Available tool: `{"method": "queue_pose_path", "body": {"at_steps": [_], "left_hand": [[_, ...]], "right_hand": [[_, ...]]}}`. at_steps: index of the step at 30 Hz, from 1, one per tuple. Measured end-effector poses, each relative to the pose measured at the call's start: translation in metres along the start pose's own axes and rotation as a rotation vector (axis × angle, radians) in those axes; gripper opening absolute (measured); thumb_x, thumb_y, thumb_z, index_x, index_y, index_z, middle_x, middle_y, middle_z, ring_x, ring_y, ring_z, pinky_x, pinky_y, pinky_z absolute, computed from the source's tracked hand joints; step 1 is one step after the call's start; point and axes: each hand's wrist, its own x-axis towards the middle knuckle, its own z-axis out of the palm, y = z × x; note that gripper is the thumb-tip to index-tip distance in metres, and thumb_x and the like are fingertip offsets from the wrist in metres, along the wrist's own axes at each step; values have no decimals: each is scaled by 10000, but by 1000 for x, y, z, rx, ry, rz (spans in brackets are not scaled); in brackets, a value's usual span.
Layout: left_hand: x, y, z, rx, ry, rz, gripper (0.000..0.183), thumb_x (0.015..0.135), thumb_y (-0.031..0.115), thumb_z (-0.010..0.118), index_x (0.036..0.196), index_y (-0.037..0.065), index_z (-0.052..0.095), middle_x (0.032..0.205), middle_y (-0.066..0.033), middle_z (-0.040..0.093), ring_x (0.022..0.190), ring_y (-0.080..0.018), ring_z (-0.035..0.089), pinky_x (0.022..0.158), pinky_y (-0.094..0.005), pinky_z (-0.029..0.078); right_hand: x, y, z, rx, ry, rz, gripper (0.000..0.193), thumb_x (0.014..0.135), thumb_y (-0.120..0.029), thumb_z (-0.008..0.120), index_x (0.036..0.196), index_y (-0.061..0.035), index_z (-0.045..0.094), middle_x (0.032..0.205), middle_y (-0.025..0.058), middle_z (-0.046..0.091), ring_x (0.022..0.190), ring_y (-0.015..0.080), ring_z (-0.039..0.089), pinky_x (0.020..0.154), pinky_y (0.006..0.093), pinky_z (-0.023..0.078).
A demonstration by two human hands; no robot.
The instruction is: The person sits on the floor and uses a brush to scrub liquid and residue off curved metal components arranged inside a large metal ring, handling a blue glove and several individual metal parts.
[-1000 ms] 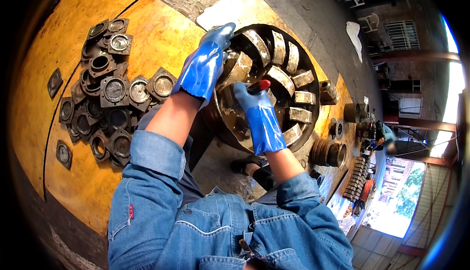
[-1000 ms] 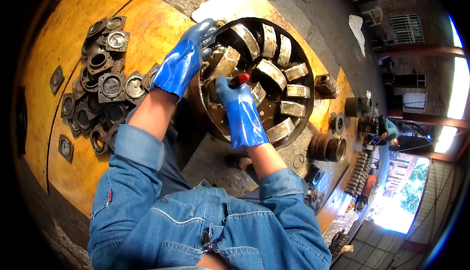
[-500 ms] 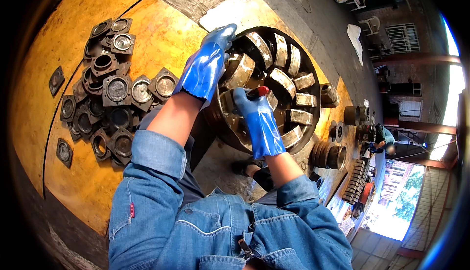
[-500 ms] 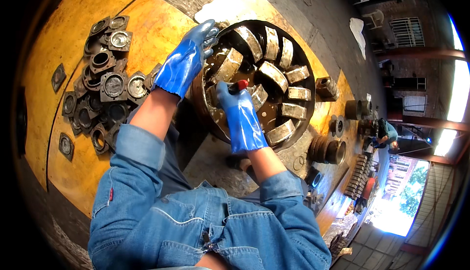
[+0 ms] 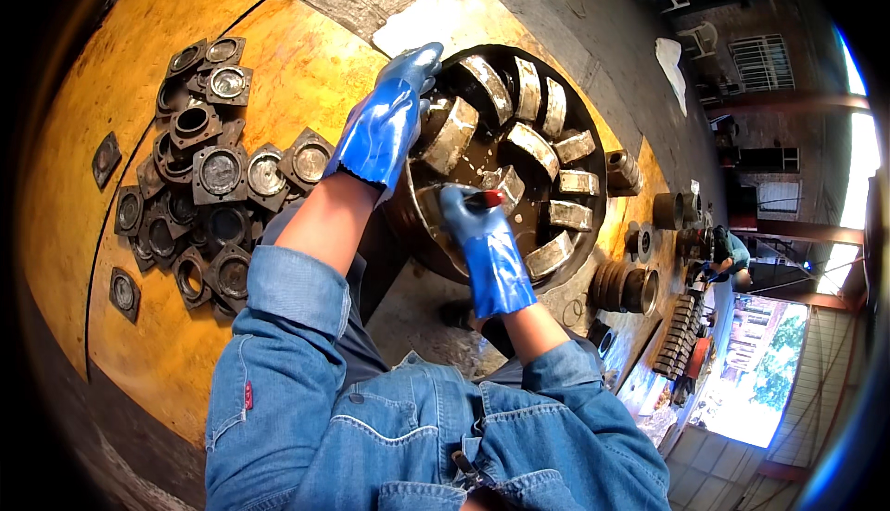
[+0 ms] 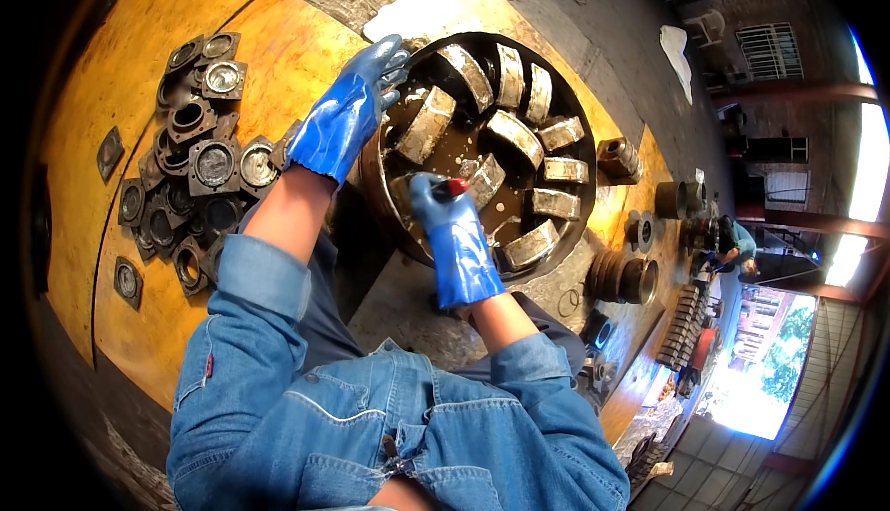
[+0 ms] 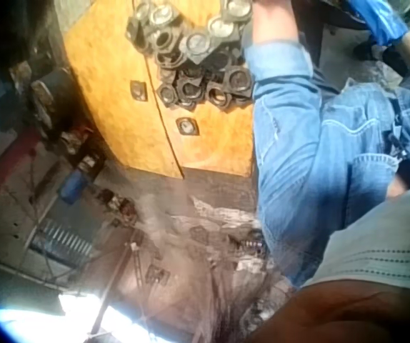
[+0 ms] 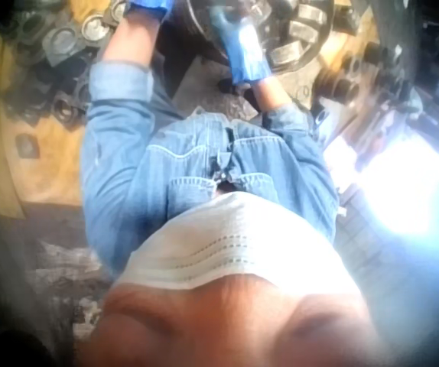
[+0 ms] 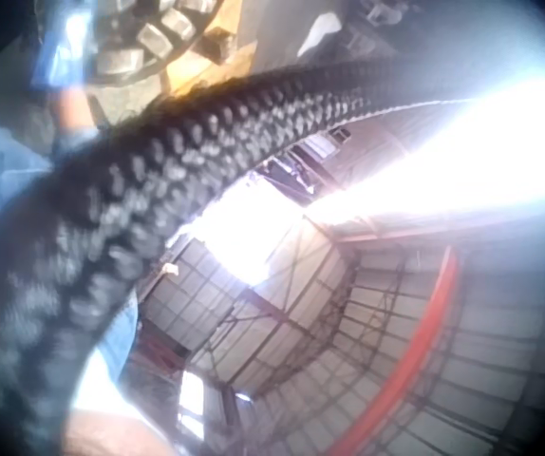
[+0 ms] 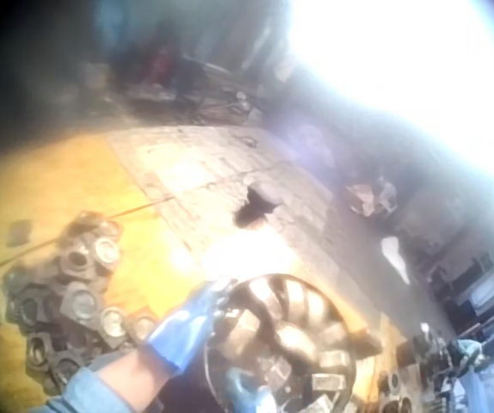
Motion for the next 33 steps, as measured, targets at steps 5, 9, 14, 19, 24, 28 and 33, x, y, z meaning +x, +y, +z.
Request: {"method": "queue_pose_path", "body": {"at_steps": [5,9,14,19,24,28,33], "left_hand": [[6,2,20,8,-15,-10,687,1003,491,579,1558,115,428,1557,-136,489,1452,-330,403,1193,-519,265],[9,5,9,15,23,-10,686,1005,490,576,1559,115,427,1557,-135,489,1451,-329,403,1194,-517,264],[9,4,11,16,26,-27,685,1006,489,573,1561,115,425,1557,-135,489,1451,-329,403,1194,-516,262],[13,4,19,14,31,-51,684,1008,489,569,1562,114,424,1557,-135,489,1451,-328,403,1195,-514,261],[22,8,21,15,55,-59,683,1010,488,565,1563,114,422,1558,-135,489,1450,-327,403,1196,-513,260],[25,7,27,-35,66,-102,678,1011,482,563,1562,113,423,1549,-129,500,1443,-314,412,1196,-500,262],[20,6,25,8,10,-52,641,1008,472,576,1522,104,469,1485,-127,562,1374,-286,480,1157,-452,333]], "right_hand": [[16,21,1,-980,92,-531,384,981,-381,582,920,-22,702,730,72,671,681,167,646,651,347,500],[9,-25,9,-1072,-77,-49,301,987,-332,599,992,-56,719,792,107,704,736,203,699,694,365,543],[-20,-64,-16,-701,-37,-633,287,930,-209,751,1170,-53,752,1018,116,775,963,174,738,889,312,579],[47,-59,-45,-886,-203,-1250,243,915,-157,769,1137,-59,759,1121,136,761,1001,191,736,906,328,588],[91,-103,-27,-567,-110,-520,368,886,-307,812,1151,-57,762,1036,86,779,961,183,726,889,329,580],[127,-116,-4,-836,167,-429,319,885,-297,708,1100,-74,785,986,97,791,897,176,738,872,312,574],[113,-76,-24,-499,-8,-546,288,906,-254,746,1099,-41,764,963,94,777,882,182,726,814,305,574]]}}
